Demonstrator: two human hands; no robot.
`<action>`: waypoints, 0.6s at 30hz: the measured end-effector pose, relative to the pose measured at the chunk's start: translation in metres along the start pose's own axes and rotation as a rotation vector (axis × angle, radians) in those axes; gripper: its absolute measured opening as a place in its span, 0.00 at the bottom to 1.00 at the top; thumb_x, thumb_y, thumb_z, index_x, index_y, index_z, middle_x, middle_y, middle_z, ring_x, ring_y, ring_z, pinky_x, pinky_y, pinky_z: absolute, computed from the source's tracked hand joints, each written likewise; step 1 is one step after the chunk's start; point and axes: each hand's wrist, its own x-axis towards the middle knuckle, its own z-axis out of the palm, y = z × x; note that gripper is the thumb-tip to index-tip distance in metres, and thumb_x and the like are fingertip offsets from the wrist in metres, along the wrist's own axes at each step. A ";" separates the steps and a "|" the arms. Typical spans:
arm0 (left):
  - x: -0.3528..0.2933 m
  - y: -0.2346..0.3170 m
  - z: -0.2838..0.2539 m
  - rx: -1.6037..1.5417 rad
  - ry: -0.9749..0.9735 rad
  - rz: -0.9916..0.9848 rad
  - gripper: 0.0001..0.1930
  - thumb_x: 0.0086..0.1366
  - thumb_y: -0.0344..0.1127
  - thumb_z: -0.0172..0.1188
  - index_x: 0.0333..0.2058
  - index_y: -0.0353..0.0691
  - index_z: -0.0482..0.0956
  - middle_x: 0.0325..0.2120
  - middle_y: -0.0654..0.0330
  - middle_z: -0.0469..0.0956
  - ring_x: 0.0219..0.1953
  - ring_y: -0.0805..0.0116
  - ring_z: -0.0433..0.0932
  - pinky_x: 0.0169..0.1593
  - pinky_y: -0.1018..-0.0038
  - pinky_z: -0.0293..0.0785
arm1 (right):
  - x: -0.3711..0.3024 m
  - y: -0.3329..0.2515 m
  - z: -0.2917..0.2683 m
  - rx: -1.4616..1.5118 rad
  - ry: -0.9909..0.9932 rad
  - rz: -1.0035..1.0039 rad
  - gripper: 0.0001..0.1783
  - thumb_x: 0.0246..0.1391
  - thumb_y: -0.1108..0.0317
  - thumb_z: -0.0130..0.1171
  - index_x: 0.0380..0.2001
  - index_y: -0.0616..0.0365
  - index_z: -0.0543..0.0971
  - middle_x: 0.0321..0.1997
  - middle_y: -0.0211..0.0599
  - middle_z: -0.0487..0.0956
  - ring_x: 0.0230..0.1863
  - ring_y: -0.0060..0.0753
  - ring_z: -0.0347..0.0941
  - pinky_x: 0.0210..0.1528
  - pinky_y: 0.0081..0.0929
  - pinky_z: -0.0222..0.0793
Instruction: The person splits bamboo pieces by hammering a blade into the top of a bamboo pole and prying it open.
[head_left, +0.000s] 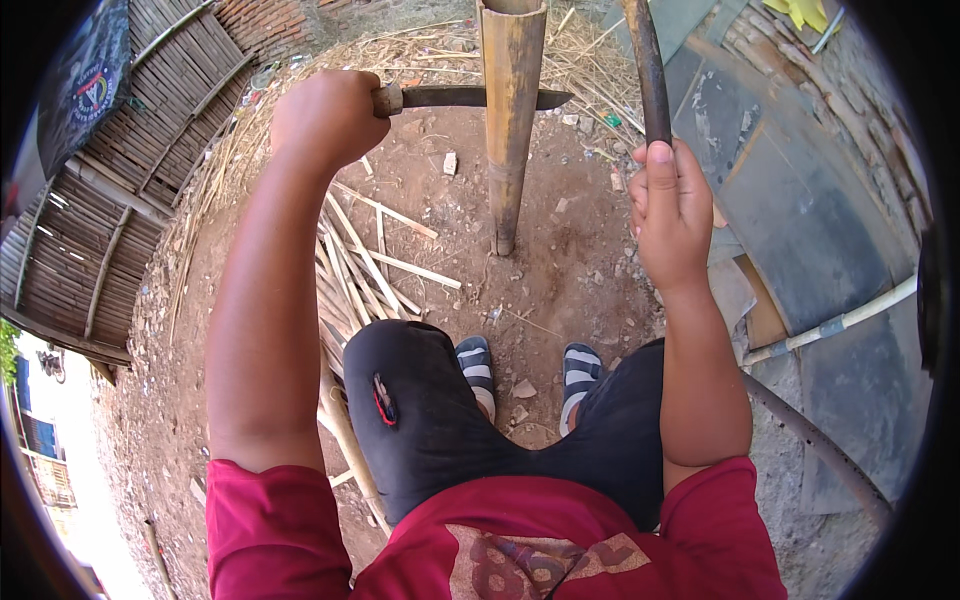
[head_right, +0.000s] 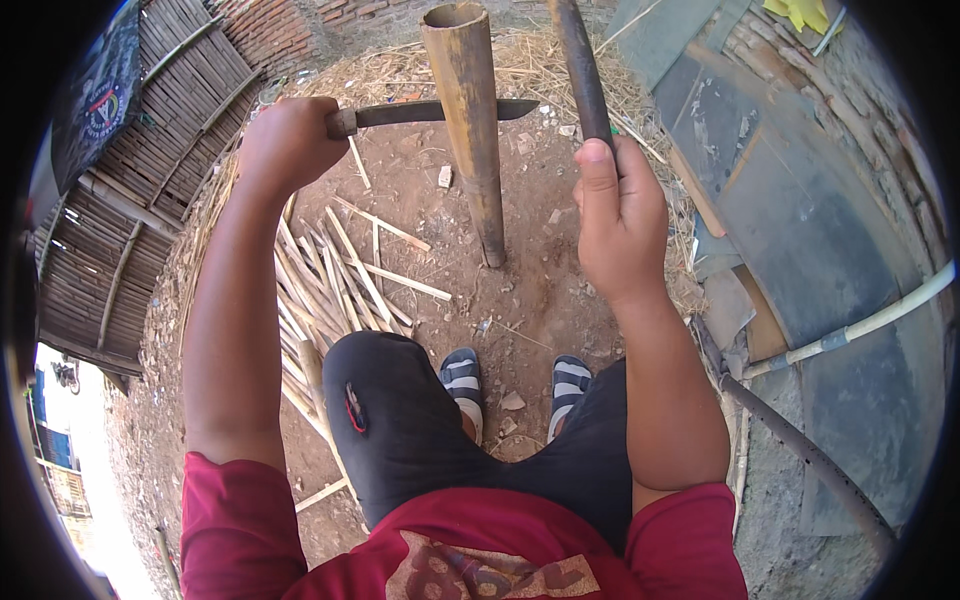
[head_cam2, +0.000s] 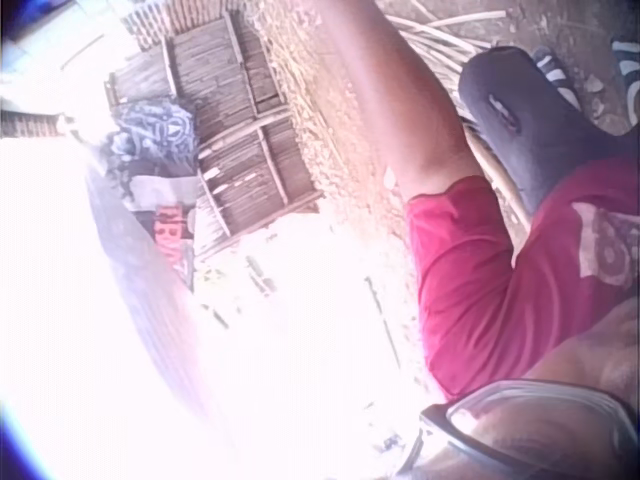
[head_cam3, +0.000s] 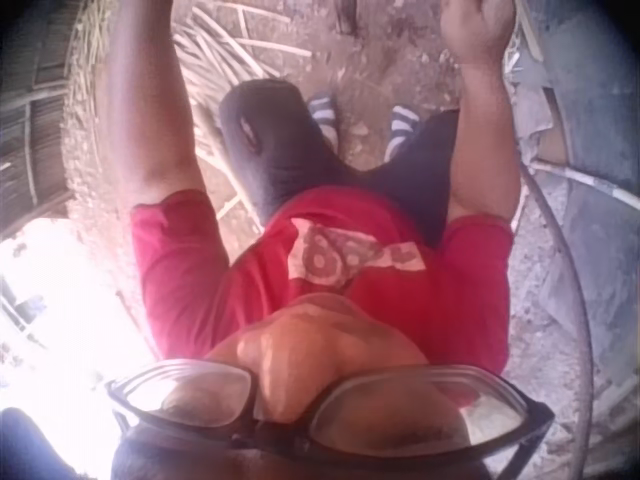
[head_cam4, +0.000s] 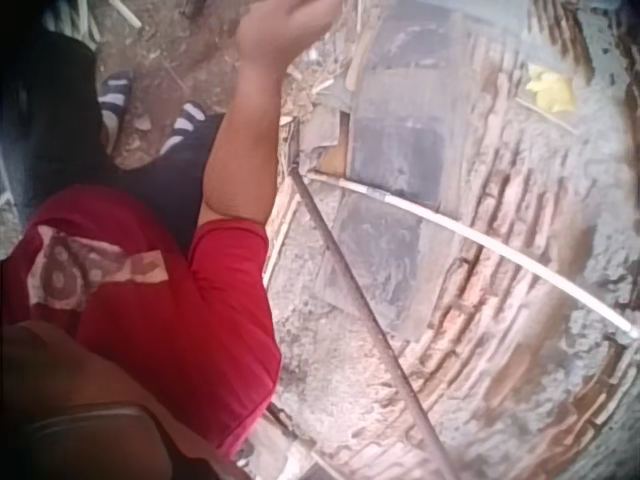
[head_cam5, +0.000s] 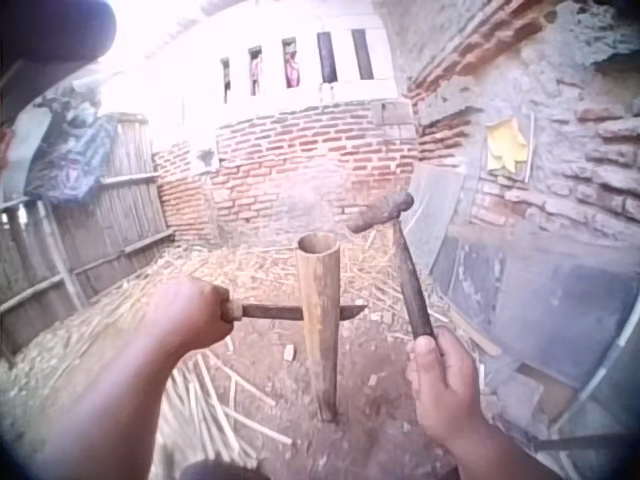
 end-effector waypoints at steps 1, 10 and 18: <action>0.001 0.002 0.000 -0.001 -0.006 -0.001 0.11 0.58 0.40 0.61 0.38 0.49 0.86 0.33 0.57 0.85 0.37 0.55 0.85 0.43 0.61 0.82 | -0.005 -0.009 0.002 0.003 -0.030 -0.032 0.20 0.72 0.52 0.50 0.41 0.60 0.77 0.21 0.21 0.67 0.22 0.13 0.60 0.26 0.19 0.58; 0.002 0.002 0.006 -0.004 -0.012 -0.008 0.11 0.57 0.40 0.62 0.38 0.45 0.86 0.34 0.53 0.85 0.37 0.53 0.85 0.42 0.59 0.82 | -0.023 -0.010 0.052 -0.247 -0.199 -0.034 0.19 0.71 0.54 0.52 0.40 0.63 0.76 0.19 0.33 0.71 0.21 0.26 0.68 0.25 0.30 0.63; -0.004 0.000 0.006 -0.021 -0.032 -0.045 0.12 0.58 0.39 0.62 0.39 0.43 0.86 0.36 0.52 0.86 0.39 0.51 0.85 0.44 0.60 0.82 | -0.023 -0.028 0.056 -0.242 -0.126 -0.121 0.19 0.69 0.54 0.54 0.37 0.62 0.76 0.18 0.39 0.73 0.19 0.33 0.70 0.24 0.34 0.64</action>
